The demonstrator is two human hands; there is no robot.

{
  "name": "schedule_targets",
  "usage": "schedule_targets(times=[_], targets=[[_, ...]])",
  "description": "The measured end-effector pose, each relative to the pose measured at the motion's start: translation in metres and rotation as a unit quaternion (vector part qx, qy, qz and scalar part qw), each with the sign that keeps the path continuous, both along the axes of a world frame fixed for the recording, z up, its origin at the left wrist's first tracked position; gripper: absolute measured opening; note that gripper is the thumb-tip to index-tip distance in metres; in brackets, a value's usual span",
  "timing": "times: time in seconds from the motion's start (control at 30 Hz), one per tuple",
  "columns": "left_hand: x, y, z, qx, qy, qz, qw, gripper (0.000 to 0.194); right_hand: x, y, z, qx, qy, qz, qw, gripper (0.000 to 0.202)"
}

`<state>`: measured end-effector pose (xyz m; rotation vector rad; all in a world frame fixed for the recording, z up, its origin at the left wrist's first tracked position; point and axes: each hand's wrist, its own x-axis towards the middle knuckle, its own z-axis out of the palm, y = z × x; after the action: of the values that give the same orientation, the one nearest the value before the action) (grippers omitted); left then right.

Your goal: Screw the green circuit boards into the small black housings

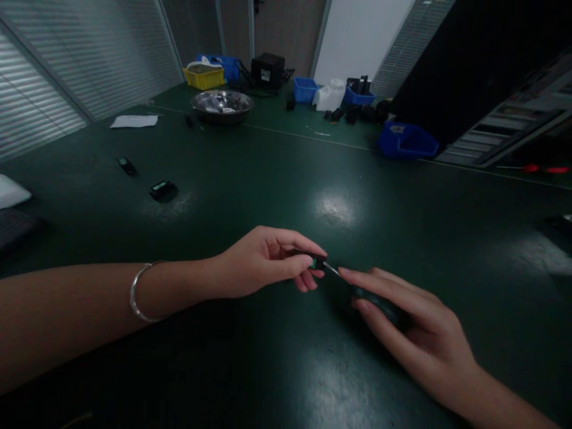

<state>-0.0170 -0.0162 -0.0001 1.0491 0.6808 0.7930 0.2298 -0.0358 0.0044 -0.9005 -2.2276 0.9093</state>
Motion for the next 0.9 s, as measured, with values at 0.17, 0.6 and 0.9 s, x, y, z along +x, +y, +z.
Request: schedule_targets(times=[0.17, 0.6, 0.9], targets=[[0.0009, -0.0022, 0.0054, 0.002, 0.007, 0.023, 1.000, 0.022, 0.0007, -0.0009, -0.0006, 0.017, -0.013, -0.011, 1.000, 0.044], [0.0033, -0.0023, 0.0035, 0.003, 0.015, 0.110, 0.994, 0.020, -0.0005, -0.0010, 0.0013, 0.049, -0.015, -0.012, 0.999, 0.042], [0.0052, -0.0034, -0.0026, -0.010, -0.014, 0.025, 1.000, 0.026, -0.0019, -0.0021, 0.0027, 0.036, 0.002, -0.004, 0.999, 0.043]])
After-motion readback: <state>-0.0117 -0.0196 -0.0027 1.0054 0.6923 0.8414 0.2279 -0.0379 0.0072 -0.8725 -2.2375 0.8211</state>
